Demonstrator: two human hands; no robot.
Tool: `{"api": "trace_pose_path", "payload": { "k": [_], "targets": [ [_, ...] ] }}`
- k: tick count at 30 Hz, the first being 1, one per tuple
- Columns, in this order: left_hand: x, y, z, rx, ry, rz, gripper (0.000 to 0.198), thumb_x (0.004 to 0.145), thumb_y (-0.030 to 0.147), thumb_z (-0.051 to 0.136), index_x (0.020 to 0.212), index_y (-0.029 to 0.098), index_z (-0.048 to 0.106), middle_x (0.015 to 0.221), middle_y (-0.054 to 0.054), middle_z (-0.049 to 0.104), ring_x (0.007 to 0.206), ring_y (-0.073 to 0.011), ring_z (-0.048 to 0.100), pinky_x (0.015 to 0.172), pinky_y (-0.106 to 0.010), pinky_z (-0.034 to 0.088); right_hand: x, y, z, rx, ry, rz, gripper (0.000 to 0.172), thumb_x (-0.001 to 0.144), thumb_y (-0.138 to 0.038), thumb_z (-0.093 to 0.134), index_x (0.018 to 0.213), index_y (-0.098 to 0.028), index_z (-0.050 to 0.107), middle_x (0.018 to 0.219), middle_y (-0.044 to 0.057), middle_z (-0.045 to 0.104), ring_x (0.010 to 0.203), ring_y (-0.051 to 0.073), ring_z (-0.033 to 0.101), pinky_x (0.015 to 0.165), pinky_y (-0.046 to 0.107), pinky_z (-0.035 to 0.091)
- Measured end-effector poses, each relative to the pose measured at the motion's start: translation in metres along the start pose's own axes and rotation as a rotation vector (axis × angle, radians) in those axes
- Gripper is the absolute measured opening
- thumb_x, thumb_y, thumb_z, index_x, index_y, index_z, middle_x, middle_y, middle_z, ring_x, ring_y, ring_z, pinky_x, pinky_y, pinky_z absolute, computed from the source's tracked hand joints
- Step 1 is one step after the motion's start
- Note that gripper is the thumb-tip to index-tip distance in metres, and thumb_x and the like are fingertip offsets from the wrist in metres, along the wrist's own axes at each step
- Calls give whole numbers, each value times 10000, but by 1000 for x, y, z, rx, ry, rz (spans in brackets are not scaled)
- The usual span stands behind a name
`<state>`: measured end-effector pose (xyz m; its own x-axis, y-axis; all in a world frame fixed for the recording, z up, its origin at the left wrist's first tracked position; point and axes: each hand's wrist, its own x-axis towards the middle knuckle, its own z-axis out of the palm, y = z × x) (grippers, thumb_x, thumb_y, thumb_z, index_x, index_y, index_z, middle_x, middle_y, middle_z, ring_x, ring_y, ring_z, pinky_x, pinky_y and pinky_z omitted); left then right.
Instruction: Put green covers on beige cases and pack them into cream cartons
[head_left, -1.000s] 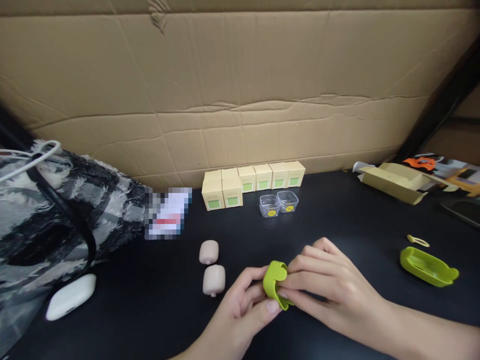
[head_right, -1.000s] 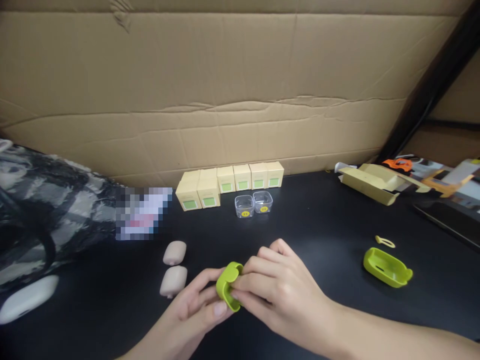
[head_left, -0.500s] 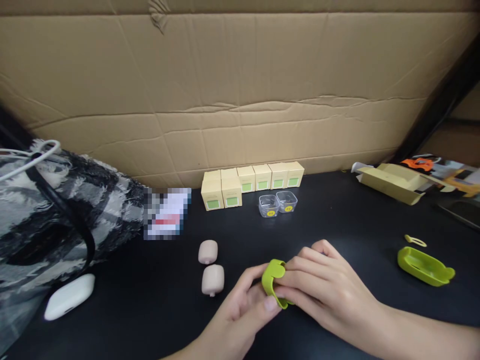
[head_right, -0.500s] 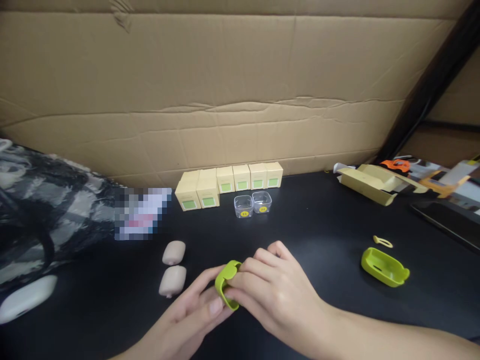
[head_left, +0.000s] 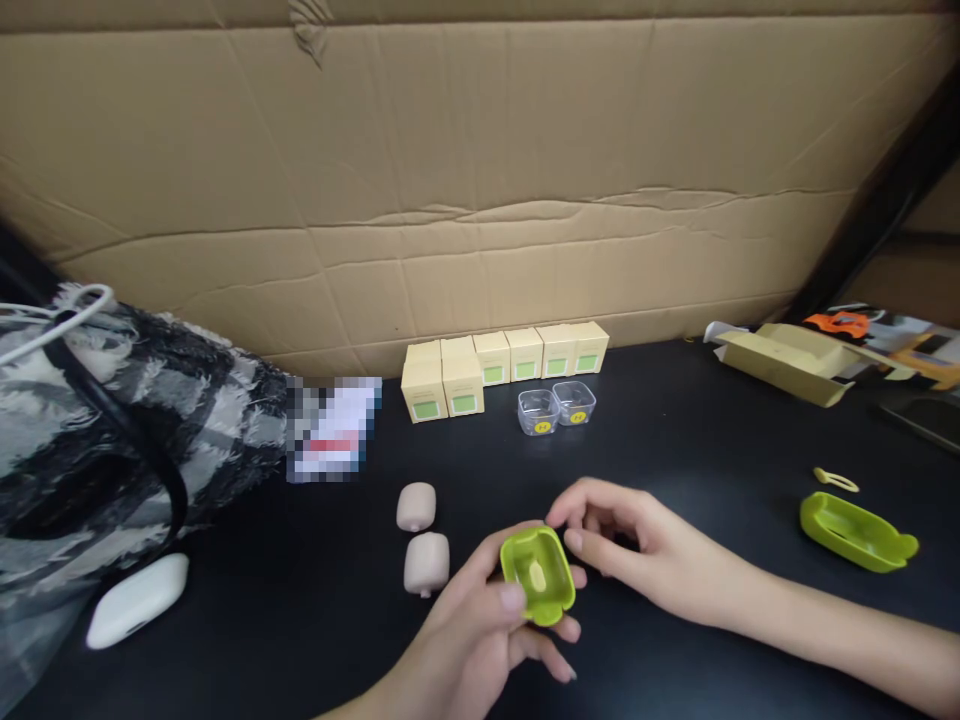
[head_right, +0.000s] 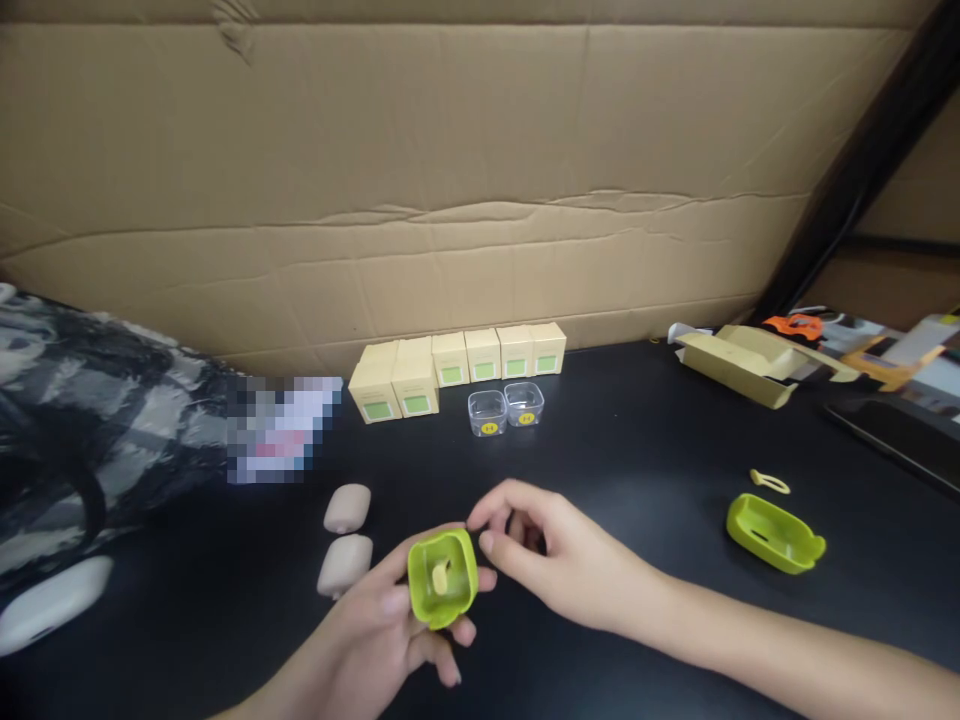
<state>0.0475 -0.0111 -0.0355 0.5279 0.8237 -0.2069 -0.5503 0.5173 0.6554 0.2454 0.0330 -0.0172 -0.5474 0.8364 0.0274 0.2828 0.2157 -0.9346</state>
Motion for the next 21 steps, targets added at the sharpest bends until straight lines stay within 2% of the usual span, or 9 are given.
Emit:
{"api": "trace_pose_path", "payload": {
  "k": [3,5,8,13,16,19,21],
  "targets": [
    [-3,3,5,113,43,-38,419,763,235,758,1146,186,595,937,-57,722,706,-130,674,630,-264,530,2,2,4,180,-155,141,266,869,-405,595,839,-143,630,658,-22,570,505,60,490,463,172,441],
    [-4,5,8,132,31,-77,383,788,258,742,1136,204,590,867,-27,723,671,-116,676,642,-269,536,2,3,6,312,-232,233,307,847,-446,613,834,-139,625,617,-44,545,428,36,467,381,136,416],
    [-5,7,9,145,-17,-113,351,808,284,722,1125,219,585,896,-36,741,672,-112,686,662,-271,535,2,6,7,440,-300,286,321,823,-450,645,840,-130,629,597,-44,559,414,30,483,357,116,434],
    [-4,4,2,170,-88,-153,380,814,331,710,1150,210,579,992,-98,751,674,-106,687,687,-255,501,2,11,8,468,-311,281,331,797,-451,681,837,-136,588,551,-39,600,379,31,488,355,114,425],
    [-1,-1,-4,121,-175,-124,383,823,395,678,1149,214,590,979,-101,756,702,-119,682,679,-246,494,0,12,11,423,-305,247,343,807,-469,662,815,-152,532,559,-42,591,373,27,461,349,114,391],
    [0,-3,-5,27,-249,-107,350,875,445,585,1138,214,597,965,-112,762,762,-133,697,647,-215,475,-3,10,13,377,-311,197,275,868,-422,593,833,-178,471,592,-49,559,430,37,454,374,114,356],
    [-2,-2,-4,-5,-259,-126,330,916,432,520,1143,206,598,988,-127,760,848,-138,705,700,-217,469,-4,8,12,290,-292,116,190,898,-332,547,828,-189,443,625,-59,500,475,42,427,418,133,343]
  ]
}}
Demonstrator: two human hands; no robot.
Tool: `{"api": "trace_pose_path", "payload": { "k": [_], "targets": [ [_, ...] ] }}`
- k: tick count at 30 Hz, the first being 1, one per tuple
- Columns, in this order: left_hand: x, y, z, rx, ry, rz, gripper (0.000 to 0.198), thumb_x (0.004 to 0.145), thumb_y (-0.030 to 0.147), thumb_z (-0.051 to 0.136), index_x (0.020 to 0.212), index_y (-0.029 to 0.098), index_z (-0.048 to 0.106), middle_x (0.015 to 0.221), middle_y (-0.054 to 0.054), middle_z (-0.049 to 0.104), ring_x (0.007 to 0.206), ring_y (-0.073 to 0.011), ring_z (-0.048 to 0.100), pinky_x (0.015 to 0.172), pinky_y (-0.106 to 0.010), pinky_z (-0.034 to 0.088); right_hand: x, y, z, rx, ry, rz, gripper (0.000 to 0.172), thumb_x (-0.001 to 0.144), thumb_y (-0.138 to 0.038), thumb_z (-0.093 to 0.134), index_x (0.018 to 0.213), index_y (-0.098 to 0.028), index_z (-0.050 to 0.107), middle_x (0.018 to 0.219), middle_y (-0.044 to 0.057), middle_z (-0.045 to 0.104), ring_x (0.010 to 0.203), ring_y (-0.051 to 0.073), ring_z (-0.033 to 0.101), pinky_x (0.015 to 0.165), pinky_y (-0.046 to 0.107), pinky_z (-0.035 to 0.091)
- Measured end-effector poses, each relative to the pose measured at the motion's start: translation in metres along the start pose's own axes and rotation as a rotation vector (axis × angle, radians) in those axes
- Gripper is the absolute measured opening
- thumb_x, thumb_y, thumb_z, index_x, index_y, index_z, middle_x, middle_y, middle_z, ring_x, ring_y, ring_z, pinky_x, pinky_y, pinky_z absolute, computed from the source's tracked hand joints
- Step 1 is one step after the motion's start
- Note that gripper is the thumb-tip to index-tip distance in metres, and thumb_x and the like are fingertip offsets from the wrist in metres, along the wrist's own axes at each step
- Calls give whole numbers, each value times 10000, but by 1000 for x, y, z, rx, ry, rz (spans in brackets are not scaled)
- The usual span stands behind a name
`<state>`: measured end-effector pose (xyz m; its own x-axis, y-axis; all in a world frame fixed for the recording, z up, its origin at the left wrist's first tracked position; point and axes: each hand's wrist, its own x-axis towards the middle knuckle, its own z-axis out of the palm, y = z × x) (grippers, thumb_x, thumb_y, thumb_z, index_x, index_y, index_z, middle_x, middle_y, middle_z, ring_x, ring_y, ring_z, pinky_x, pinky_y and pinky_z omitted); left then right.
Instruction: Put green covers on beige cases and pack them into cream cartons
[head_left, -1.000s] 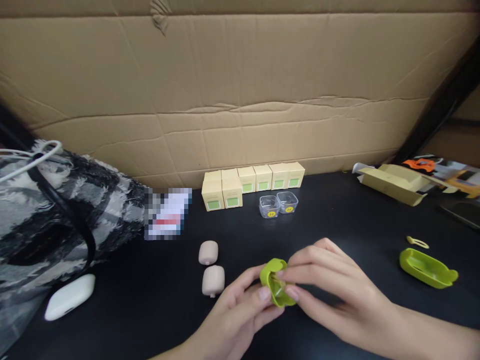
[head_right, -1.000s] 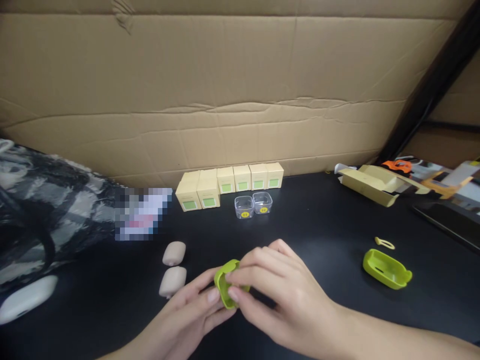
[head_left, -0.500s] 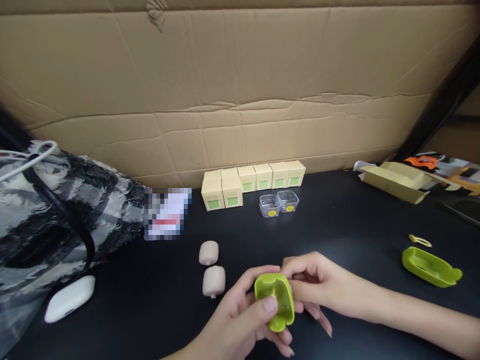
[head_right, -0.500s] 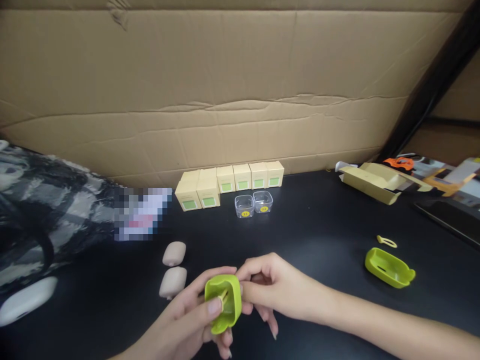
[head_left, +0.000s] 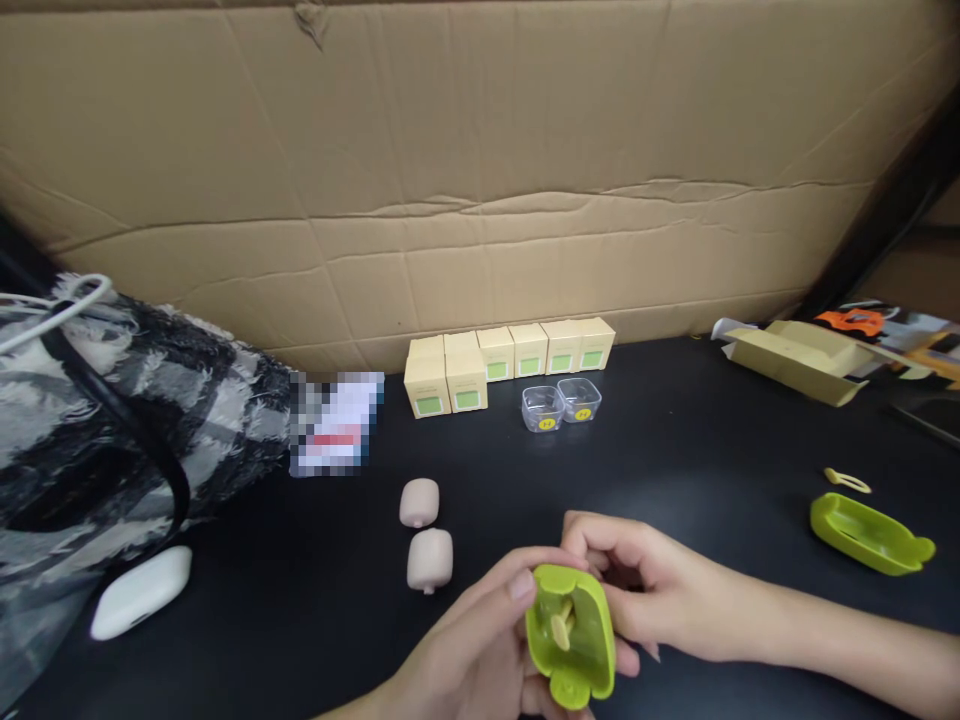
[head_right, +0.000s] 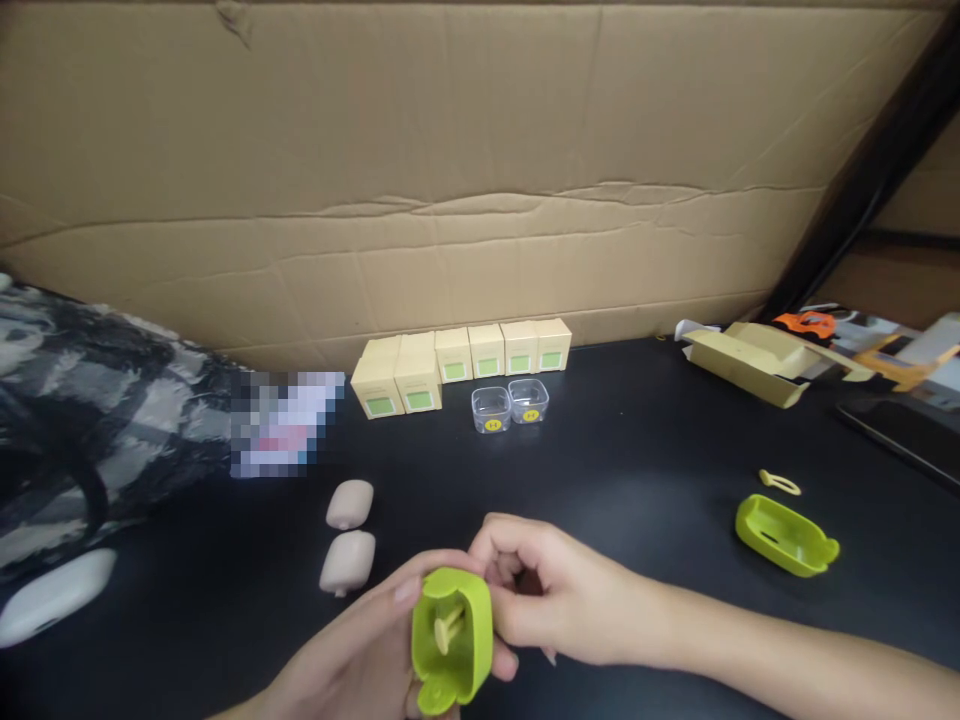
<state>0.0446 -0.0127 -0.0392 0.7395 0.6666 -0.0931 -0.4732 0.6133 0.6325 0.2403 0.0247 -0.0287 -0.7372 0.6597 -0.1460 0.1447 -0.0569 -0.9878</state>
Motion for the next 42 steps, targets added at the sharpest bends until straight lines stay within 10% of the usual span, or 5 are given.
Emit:
{"api": "trace_pose_path", "payload": {
  "k": [20,30,42],
  "targets": [
    [-2,1,7,-93,42,-70,315,848,356,540,1067,138,602,991,-154,715,890,-240,699,796,-300,407,-3,1,-1,-649,102,-420,202,692,-60,507,741,-215,386,752,-29,462,646,104,431,569,211,362],
    [0,7,6,-165,-42,-39,346,767,286,532,1069,133,603,1007,-155,700,938,-257,688,709,-251,430,-2,-2,0,-818,119,-326,210,670,-44,515,721,-203,389,776,-24,454,731,131,459,731,291,395],
    [0,-8,5,-8,32,-69,435,738,525,682,1017,191,685,819,-74,756,756,-193,684,764,-297,406,20,-24,-10,-533,150,-487,290,809,-28,447,969,-157,651,885,39,556,751,118,566,660,239,471]
  ]
}}
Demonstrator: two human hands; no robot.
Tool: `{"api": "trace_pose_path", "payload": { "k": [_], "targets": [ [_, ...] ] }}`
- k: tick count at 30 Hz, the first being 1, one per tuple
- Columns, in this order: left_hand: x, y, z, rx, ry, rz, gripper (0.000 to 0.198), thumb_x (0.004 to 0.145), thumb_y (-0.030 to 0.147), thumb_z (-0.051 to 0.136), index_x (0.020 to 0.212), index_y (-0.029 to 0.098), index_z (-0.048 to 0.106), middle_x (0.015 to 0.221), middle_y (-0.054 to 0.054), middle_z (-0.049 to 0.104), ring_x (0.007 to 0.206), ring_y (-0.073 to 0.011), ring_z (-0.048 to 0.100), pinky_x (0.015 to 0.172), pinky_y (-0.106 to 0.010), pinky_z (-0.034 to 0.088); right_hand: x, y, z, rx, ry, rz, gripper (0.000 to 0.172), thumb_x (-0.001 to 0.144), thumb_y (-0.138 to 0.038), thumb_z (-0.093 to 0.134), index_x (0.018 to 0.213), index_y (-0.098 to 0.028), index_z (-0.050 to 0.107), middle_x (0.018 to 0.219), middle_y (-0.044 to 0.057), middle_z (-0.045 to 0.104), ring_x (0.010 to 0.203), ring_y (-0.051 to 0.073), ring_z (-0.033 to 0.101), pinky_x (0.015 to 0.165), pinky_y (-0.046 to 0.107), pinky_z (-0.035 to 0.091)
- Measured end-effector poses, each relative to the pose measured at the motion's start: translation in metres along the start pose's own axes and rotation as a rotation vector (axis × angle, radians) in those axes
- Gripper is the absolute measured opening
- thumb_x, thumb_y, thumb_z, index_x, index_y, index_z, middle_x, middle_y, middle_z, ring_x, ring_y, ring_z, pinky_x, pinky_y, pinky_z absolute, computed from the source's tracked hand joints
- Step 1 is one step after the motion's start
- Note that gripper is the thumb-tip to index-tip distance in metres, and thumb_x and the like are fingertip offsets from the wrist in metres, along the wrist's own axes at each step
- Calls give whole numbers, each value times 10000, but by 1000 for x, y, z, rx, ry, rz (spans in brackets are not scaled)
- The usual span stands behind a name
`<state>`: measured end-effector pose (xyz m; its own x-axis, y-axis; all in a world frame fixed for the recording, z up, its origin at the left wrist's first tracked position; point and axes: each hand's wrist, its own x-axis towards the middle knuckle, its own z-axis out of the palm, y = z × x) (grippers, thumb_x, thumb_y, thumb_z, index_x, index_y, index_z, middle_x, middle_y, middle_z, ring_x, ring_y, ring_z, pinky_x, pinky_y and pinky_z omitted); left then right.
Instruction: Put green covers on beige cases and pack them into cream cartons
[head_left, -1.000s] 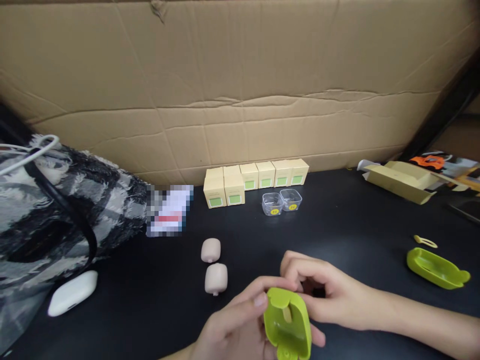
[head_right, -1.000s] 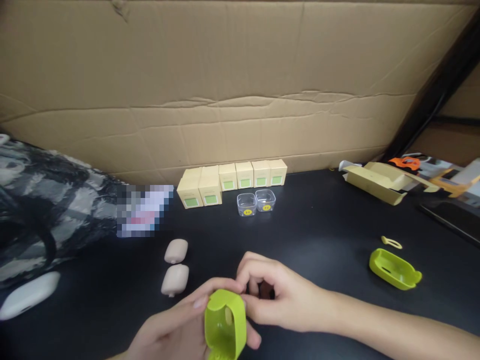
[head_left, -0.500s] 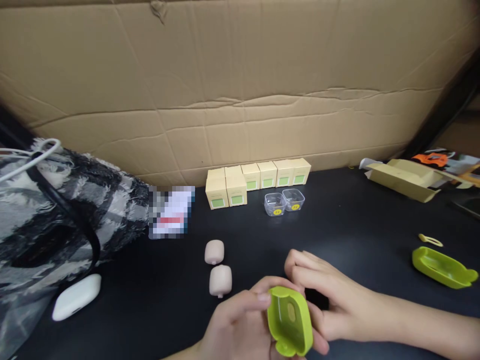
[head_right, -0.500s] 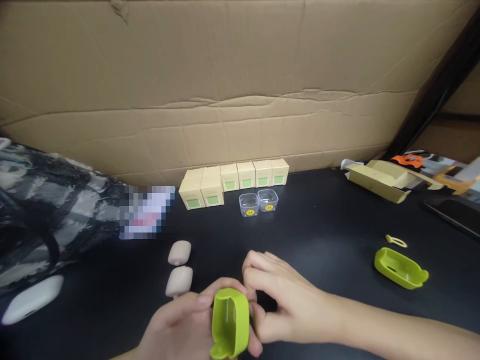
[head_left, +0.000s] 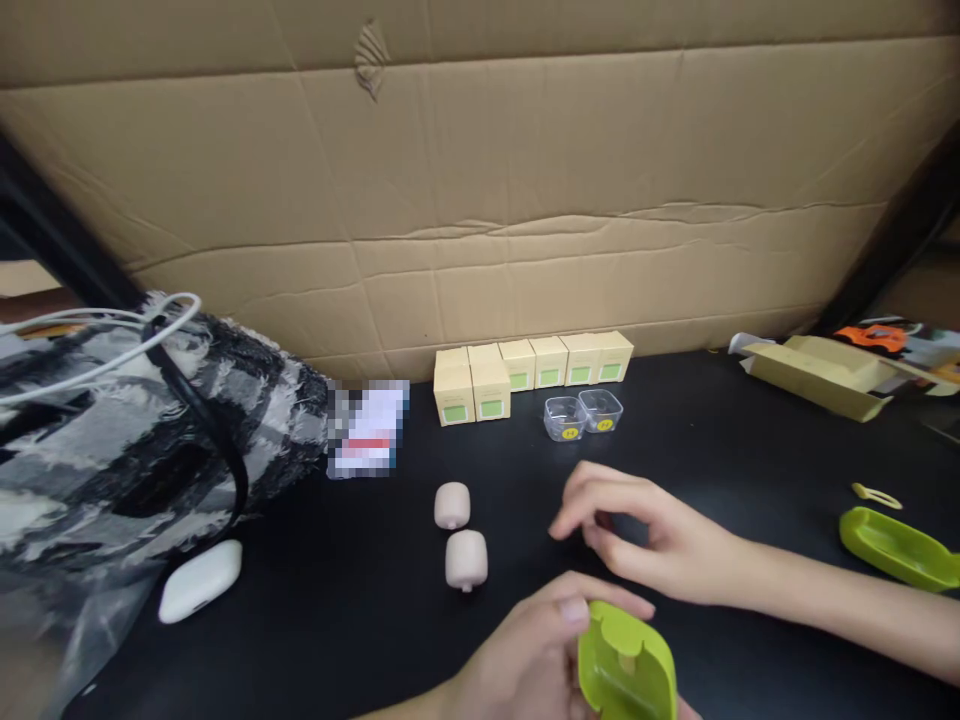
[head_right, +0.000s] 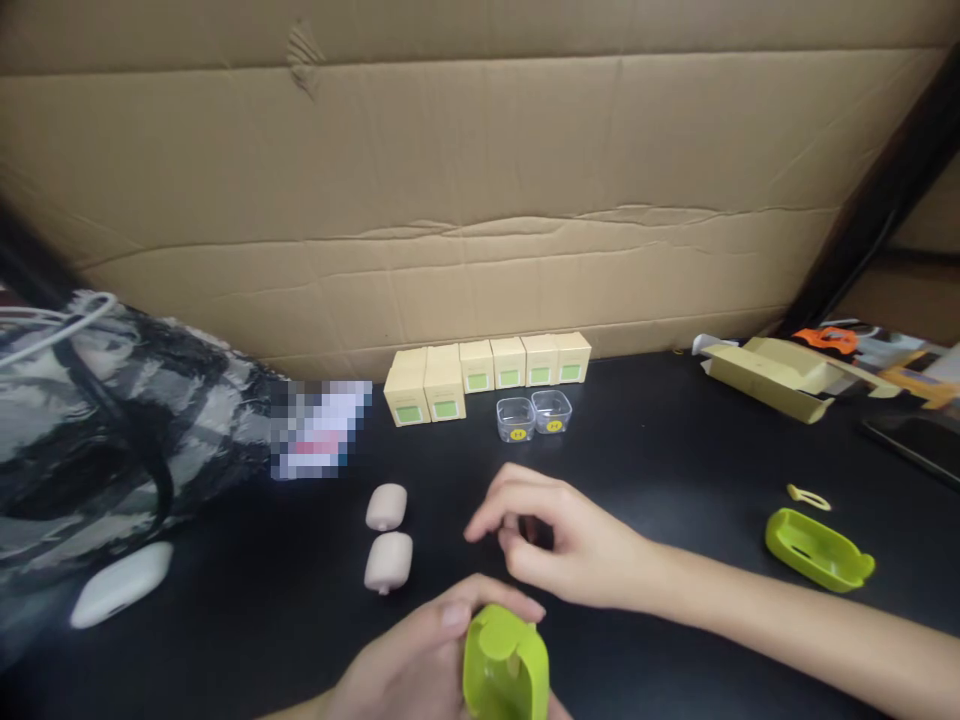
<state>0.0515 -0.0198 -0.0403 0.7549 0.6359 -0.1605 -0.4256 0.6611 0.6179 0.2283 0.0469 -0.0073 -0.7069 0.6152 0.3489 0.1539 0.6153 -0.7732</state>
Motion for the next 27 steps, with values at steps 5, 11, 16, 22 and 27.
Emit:
{"api": "trace_pose_path", "payload": {
  "k": [5,11,16,22,27],
  "targets": [
    [-4,4,1,17,76,-130,524,692,556,684,1074,199,649,891,-109,763,864,-215,687,813,-305,366,44,-14,2,-457,-317,-231,412,845,-76,510,1232,-199,580,1028,54,545,798,139,544,727,270,477],
    [-1,4,3,88,91,-90,477,688,473,711,1059,182,642,843,-116,756,850,-248,695,794,-337,375,74,-13,17,-800,-400,-556,446,866,-118,552,1290,-254,536,1066,54,553,784,162,528,639,287,438],
    [-2,2,-1,64,33,-108,538,714,494,720,1164,225,602,889,-88,761,903,-226,699,789,-305,380,74,-5,17,-843,-356,-662,198,915,-146,506,1088,-163,600,1055,79,599,875,181,567,666,300,455],
    [1,7,4,23,133,81,345,739,356,669,1007,141,649,1009,-158,744,681,-131,648,475,-192,305,43,-11,-15,-309,103,-289,284,775,-110,642,1007,-177,492,1073,71,600,975,162,600,823,284,508],
    [6,12,3,-34,259,168,310,772,250,672,1042,146,561,918,-117,738,669,-143,671,643,-275,464,4,-19,-28,-131,426,-25,337,776,-211,721,1039,-227,510,1001,33,622,928,165,637,812,293,546]
  ]
}}
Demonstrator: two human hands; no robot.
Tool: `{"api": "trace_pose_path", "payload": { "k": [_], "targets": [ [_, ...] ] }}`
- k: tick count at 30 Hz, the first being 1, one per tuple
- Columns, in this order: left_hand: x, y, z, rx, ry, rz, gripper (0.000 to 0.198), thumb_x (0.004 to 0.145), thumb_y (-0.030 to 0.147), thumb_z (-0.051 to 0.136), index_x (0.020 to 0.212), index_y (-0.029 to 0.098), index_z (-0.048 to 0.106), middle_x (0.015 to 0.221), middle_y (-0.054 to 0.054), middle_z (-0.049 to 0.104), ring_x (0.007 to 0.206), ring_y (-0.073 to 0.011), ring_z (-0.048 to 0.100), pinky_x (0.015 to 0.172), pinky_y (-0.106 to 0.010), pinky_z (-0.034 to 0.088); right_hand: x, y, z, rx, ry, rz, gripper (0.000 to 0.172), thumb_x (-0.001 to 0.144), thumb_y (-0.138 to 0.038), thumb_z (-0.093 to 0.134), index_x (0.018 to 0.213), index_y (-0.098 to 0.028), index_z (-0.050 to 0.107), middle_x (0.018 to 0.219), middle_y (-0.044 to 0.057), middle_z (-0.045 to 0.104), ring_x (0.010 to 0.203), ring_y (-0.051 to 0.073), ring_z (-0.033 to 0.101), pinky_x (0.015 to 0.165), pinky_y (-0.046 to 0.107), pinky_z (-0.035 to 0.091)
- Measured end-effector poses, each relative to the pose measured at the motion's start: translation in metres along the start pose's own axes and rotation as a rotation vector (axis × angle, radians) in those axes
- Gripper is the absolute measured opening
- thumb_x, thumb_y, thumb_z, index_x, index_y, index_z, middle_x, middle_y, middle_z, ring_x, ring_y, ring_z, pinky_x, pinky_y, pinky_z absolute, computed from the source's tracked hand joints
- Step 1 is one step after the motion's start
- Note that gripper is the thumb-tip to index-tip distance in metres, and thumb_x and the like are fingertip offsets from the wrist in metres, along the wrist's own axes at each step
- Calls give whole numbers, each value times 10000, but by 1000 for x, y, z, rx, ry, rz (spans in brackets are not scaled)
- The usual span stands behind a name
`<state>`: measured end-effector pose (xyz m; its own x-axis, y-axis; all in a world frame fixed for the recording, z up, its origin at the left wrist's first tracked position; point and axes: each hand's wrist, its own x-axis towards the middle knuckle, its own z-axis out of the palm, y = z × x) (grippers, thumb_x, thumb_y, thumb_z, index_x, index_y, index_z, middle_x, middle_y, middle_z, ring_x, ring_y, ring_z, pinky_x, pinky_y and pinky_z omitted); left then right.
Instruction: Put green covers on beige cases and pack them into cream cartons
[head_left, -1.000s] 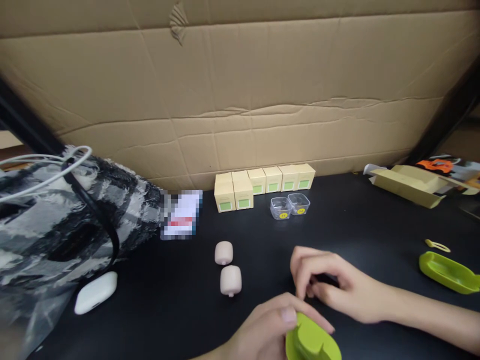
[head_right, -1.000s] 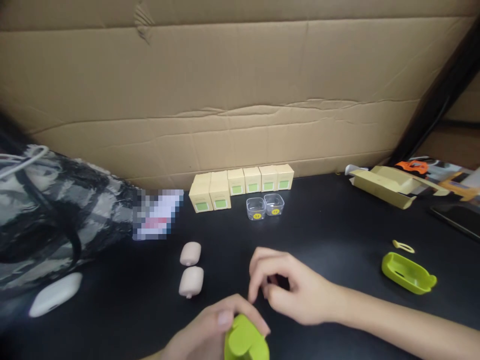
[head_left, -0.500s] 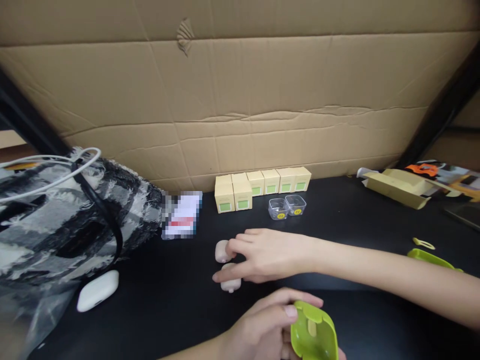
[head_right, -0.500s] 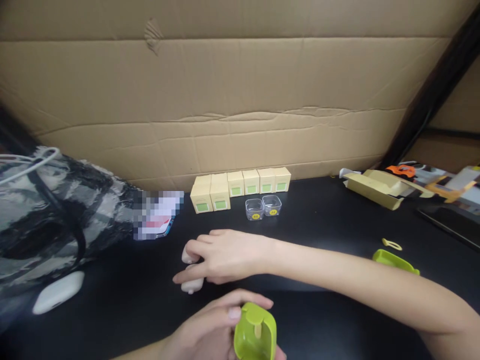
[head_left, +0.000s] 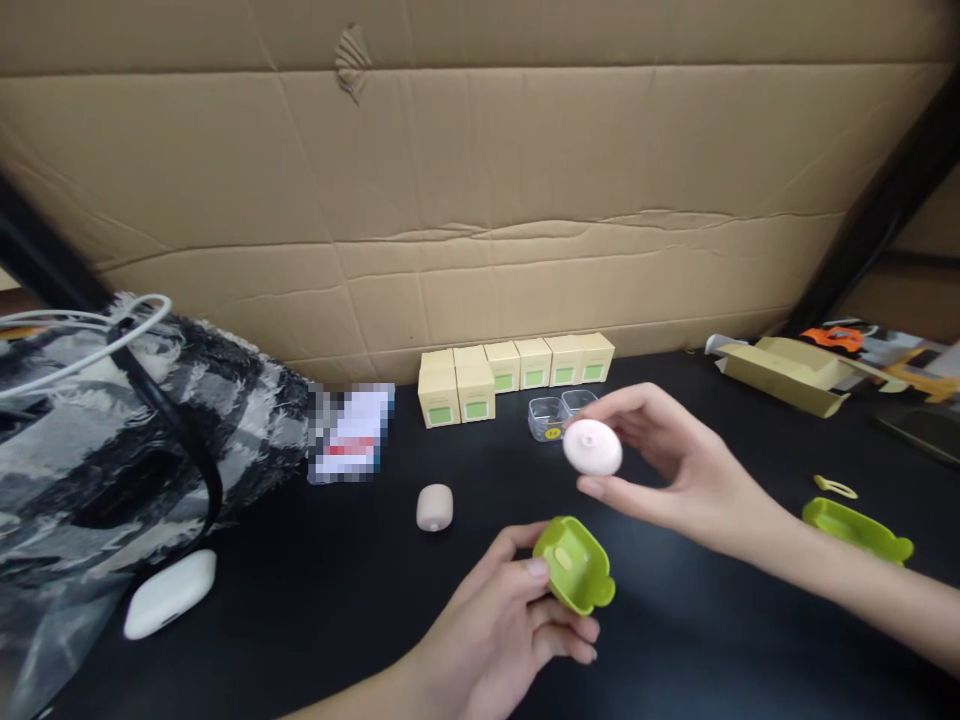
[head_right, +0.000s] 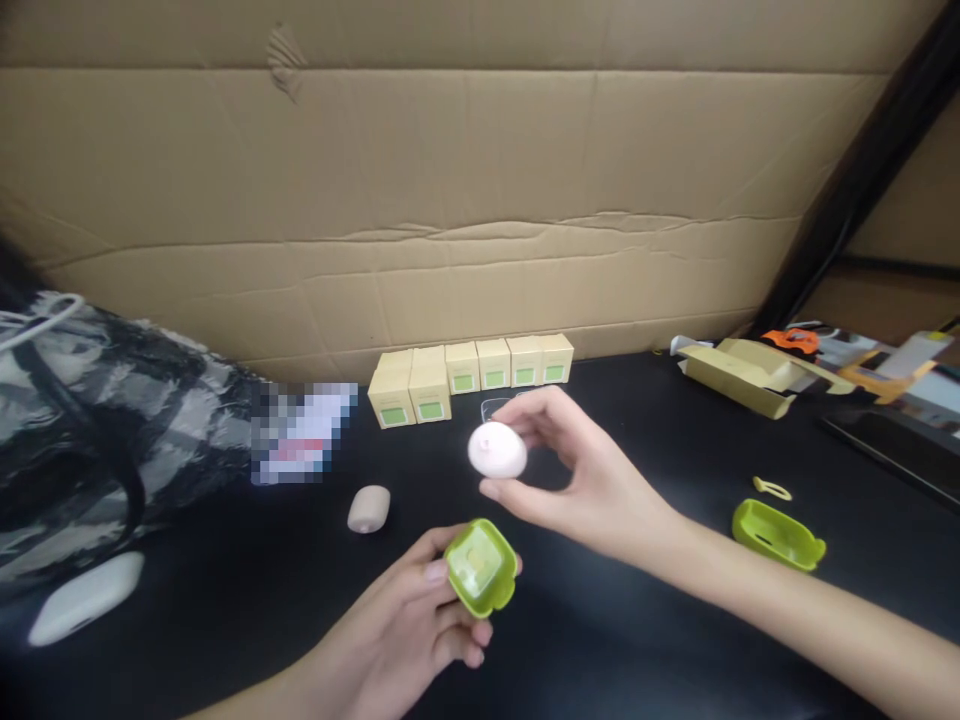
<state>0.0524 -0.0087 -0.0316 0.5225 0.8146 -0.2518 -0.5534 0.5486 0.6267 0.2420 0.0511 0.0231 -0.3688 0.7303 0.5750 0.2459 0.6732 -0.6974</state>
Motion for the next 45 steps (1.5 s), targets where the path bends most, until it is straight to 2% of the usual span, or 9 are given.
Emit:
{"api": "trace_pose_path", "payload": {
  "k": [2,7,11,14,18,22,35,41,45],
  "targets": [
    [1,1,-3,-10,8,12,351,779,227,679,1082,155,517,894,-105,739,722,-176,706,687,-296,472,-13,-1,-3,27,13,43,356,791,-225,716,1087,-249,519,1024,31,626,937,158,644,818,273,554],
    [1,3,-7,-32,-8,-47,602,770,159,668,1294,180,374,961,-103,745,864,-240,734,803,-363,471,-33,-5,4,29,-93,76,445,830,-203,669,1223,-294,481,1077,17,616,989,142,625,851,242,543],
    [0,3,-7,-27,-57,-134,483,733,62,667,1152,210,479,995,-70,741,948,-233,719,904,-371,425,-37,-9,10,-11,-162,2,384,819,-155,659,1154,-260,505,1051,24,639,966,150,629,833,248,537],
    [-2,2,-8,-85,-129,-143,430,705,34,646,1057,250,525,988,-30,740,895,-183,723,870,-349,428,-38,-11,10,-91,-220,-138,407,834,-129,638,1203,-225,497,1067,54,652,989,161,619,854,262,525],
    [-5,3,-7,-174,-199,-141,362,739,153,583,1085,258,570,987,-42,730,880,-184,696,834,-371,444,-41,-12,10,-225,-289,-287,408,868,-137,604,1254,-187,483,1128,95,649,1046,179,598,902,285,508],
    [-5,4,-4,-213,-211,-181,337,836,229,488,1153,184,592,1041,-70,701,927,-173,667,912,-364,414,-43,-13,12,-291,-316,-339,403,858,-125,594,1249,-154,497,1164,113,651,1065,182,595,922,287,502],
    [-6,4,-1,-182,-191,-240,360,837,295,530,1181,194,555,1036,-57,688,967,-224,670,986,-394,355,-47,-13,17,-258,-325,-268,429,838,-99,579,1256,-163,511,1169,104,650,1086,175,592,924,274,501],
    [-3,3,-4,-178,-153,-235,313,832,273,551,1128,176,581,994,-65,688,947,-247,677,935,-401,392,-46,-11,22,-266,-326,-240,458,838,-120,573,1286,-185,499,1147,87,660,1065,175,602,909,293,502],
    [-2,2,-4,-172,-133,-203,270,847,231,500,1074,151,622,898,-54,683,837,-200,674,849,-366,441,-47,-12,24,-274,-309,-201,478,814,-117,579,1276,-220,515,1088,70,660,1032,188,592,889,315,508]
  ]
}}
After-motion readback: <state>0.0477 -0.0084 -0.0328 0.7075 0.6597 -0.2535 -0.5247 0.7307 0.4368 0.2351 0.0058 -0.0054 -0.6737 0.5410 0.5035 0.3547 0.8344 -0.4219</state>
